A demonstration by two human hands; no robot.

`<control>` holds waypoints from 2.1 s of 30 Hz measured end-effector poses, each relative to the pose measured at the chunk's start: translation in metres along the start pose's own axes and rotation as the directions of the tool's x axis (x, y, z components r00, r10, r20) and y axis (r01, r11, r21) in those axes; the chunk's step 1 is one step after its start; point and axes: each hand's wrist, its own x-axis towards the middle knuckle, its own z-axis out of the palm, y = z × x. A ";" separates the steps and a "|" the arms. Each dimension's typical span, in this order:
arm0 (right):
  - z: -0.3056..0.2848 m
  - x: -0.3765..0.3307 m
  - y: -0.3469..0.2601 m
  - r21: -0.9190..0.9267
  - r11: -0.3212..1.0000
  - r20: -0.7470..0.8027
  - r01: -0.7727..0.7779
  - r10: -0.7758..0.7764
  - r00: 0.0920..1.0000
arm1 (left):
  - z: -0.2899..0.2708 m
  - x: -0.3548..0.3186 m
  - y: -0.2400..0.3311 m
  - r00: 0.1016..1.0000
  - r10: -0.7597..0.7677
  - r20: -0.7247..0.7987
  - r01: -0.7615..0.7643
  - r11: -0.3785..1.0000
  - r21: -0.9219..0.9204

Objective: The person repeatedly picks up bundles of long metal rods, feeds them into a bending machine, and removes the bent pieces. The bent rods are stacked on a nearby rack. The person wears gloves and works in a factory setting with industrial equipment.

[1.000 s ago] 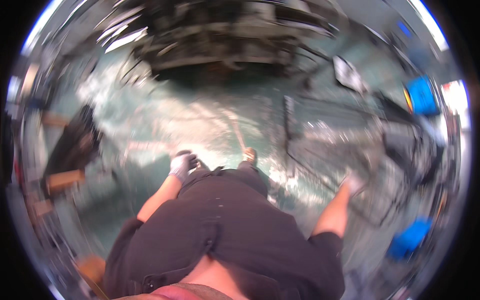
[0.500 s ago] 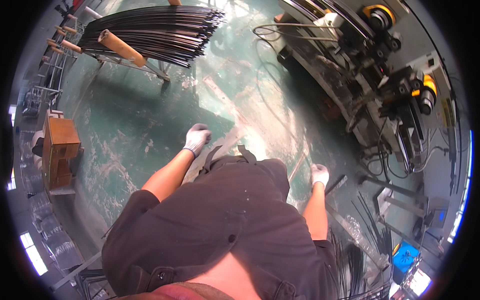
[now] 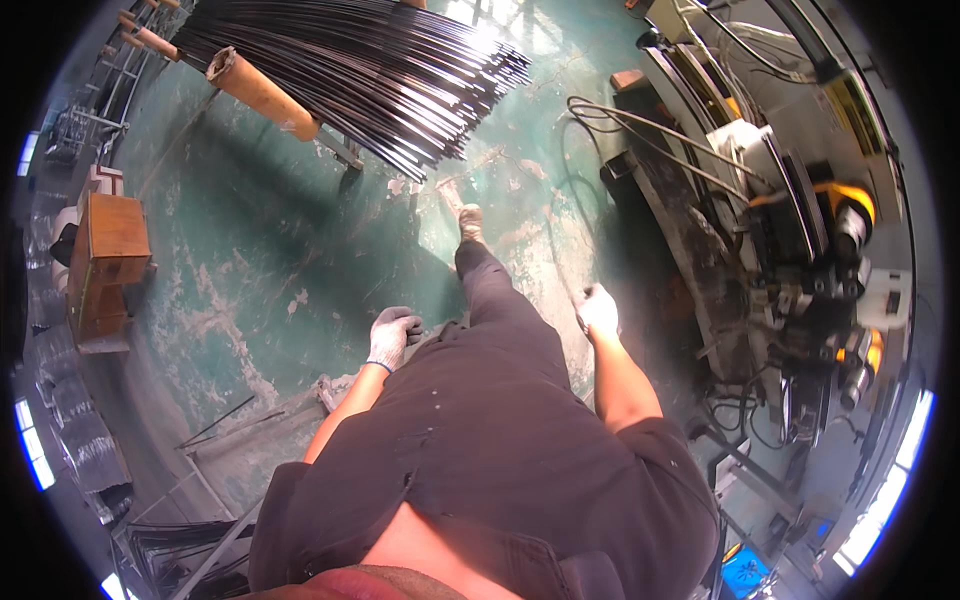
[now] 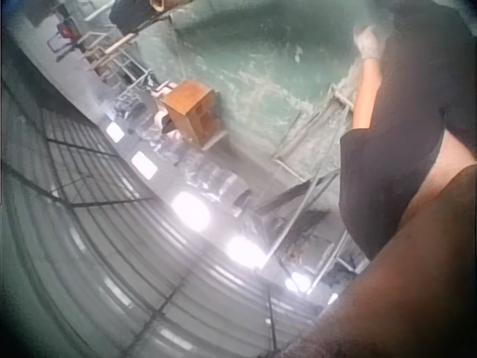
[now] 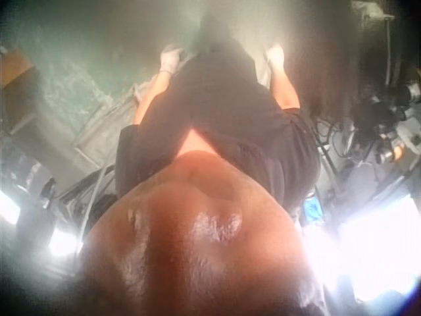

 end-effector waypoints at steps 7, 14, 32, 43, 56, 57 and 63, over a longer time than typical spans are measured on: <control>0.000 0.235 -0.252 -0.151 0.892 -0.013 0.426 -0.432 0.902 | 0.006 0.069 0.146 0.971 0.023 -0.239 -0.034 0.999 -0.041; -0.046 0.382 -0.487 -0.281 0.720 -0.258 0.635 -0.694 0.673 | 0.000 0.098 0.297 0.867 0.333 -0.371 -0.348 0.937 0.028; -0.029 0.465 -0.546 -0.347 0.587 0.177 0.732 -0.725 0.666 | 0.024 0.133 0.315 0.951 0.213 -0.225 -0.133 0.936 0.325; -0.078 0.480 -0.550 0.229 0.863 0.551 0.451 -0.497 0.670 | 0.023 0.143 0.335 0.914 0.287 -0.288 -0.229 0.949 0.218; -0.105 0.350 -0.533 0.148 0.901 0.587 0.407 -0.412 0.697 | 0.037 0.148 0.349 0.968 0.192 -0.164 -0.163 0.971 0.172; -0.101 0.331 -0.512 0.100 0.853 0.525 0.512 -0.482 0.702 | 0.039 0.155 0.358 0.970 0.190 -0.150 -0.170 0.976 0.133; -0.130 0.165 -0.346 -0.058 0.928 0.590 0.368 -0.265 0.762 | 0.049 0.220 0.374 0.993 0.116 0.035 -0.112 0.989 -0.102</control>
